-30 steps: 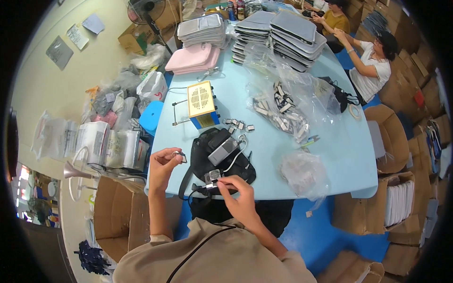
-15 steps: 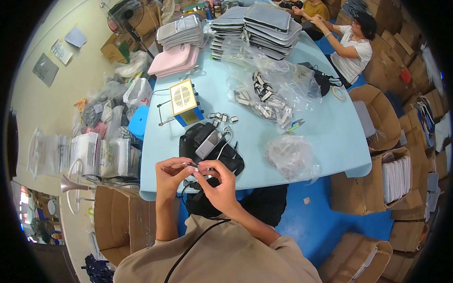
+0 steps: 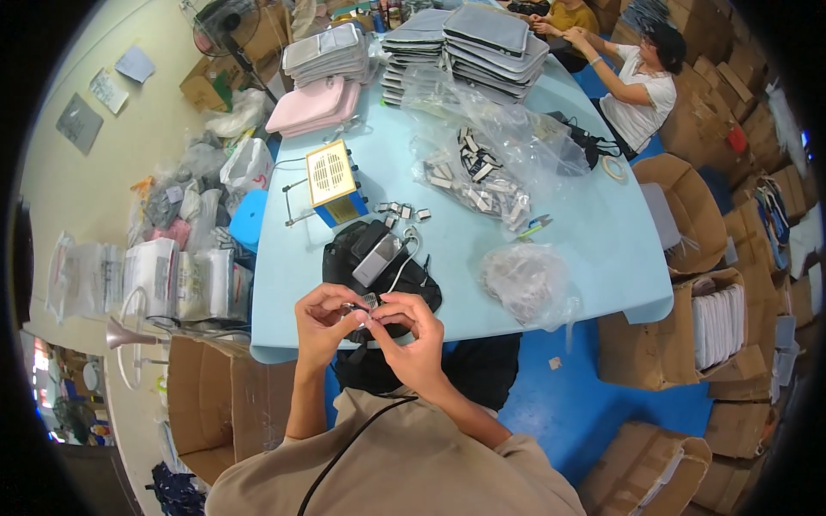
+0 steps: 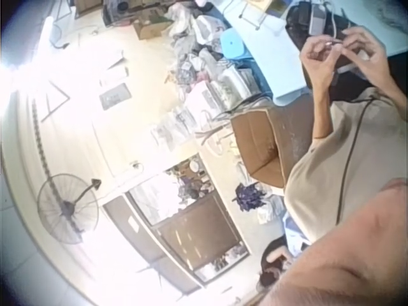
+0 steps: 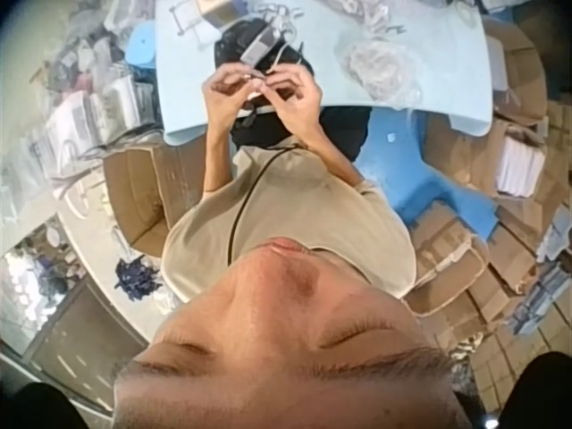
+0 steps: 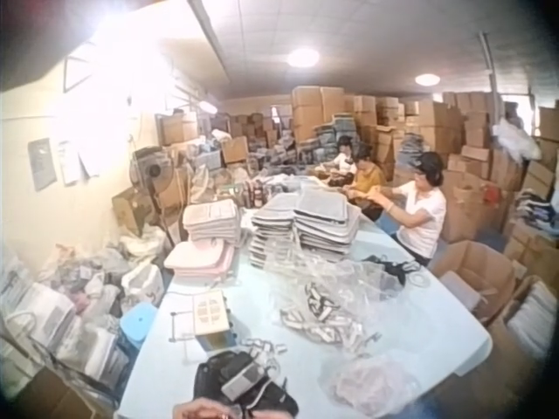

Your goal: Assembling small black plastic components on a workbench in a workshop.

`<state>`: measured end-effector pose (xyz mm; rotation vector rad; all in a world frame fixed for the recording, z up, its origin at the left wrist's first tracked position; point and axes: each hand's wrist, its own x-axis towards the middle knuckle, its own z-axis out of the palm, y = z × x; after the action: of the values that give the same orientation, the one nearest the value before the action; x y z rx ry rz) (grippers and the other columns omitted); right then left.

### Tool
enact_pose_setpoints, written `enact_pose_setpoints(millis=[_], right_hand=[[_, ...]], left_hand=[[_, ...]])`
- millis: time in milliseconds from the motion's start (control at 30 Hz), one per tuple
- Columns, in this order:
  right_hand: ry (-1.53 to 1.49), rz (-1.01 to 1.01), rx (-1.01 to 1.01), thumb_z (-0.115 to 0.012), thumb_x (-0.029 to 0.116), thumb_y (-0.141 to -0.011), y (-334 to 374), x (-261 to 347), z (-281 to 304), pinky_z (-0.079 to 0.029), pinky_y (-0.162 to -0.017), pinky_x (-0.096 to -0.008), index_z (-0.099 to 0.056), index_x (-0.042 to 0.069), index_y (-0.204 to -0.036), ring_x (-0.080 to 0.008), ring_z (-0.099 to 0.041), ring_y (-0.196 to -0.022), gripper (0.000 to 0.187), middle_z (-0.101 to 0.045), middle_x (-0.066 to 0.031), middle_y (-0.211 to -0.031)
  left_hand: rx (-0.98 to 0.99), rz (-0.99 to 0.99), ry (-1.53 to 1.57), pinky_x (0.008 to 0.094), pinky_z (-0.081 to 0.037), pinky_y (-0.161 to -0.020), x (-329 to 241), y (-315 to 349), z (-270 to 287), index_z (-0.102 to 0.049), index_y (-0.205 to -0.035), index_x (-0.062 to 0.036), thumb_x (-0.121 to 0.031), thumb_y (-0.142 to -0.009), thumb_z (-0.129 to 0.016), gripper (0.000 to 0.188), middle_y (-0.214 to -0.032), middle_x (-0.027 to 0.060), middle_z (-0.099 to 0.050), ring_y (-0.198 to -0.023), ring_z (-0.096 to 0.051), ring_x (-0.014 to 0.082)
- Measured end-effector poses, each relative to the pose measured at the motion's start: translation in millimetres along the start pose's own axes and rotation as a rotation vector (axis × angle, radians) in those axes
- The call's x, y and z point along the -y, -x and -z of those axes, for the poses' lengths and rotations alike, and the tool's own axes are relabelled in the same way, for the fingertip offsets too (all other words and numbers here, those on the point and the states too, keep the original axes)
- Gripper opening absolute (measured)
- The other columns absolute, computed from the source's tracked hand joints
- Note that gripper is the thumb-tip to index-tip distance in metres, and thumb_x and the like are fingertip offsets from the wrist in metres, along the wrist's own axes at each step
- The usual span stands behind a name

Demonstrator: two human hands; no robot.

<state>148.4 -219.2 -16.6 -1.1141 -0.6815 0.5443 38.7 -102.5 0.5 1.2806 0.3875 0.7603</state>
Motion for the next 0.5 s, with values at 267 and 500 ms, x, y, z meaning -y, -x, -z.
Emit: enact_pose_setpoints(millis=[267,500], right_hand=[[0.066,0.111,-0.06,-0.08,-0.004,-0.085,7.5,-4.8,2.8,-0.057,-0.078,-0.0259,-0.062,-0.003,-0.112,-0.0134,-0.072,-0.085,0.033,-0.073,-0.0111,-0.093],[0.096,0.035,-0.03,-0.081,-0.004,-0.085,8.0,-4.3,12.4,-0.055,-0.071,-0.0244,-0.063,-0.003,-0.11,-0.0104,-0.068,-0.08,0.031,-0.072,-0.0078,-0.089]], left_hand=[[0.04,-0.09,-0.035,0.0301,-0.057,-0.087,13.1,4.0,-1.5,-0.068,-0.105,0.0055,0.009,-0.083,-0.079,0.025,-0.098,0.0155,-0.075,-0.094,-0.072,0.0179],[0.04,-0.067,-0.105,0.0309,-0.057,-0.086,15.7,5.2,-6.0,-0.07,-0.105,0.0041,0.009,-0.081,-0.08,0.027,-0.095,0.0141,-0.076,-0.092,-0.072,0.0184]])
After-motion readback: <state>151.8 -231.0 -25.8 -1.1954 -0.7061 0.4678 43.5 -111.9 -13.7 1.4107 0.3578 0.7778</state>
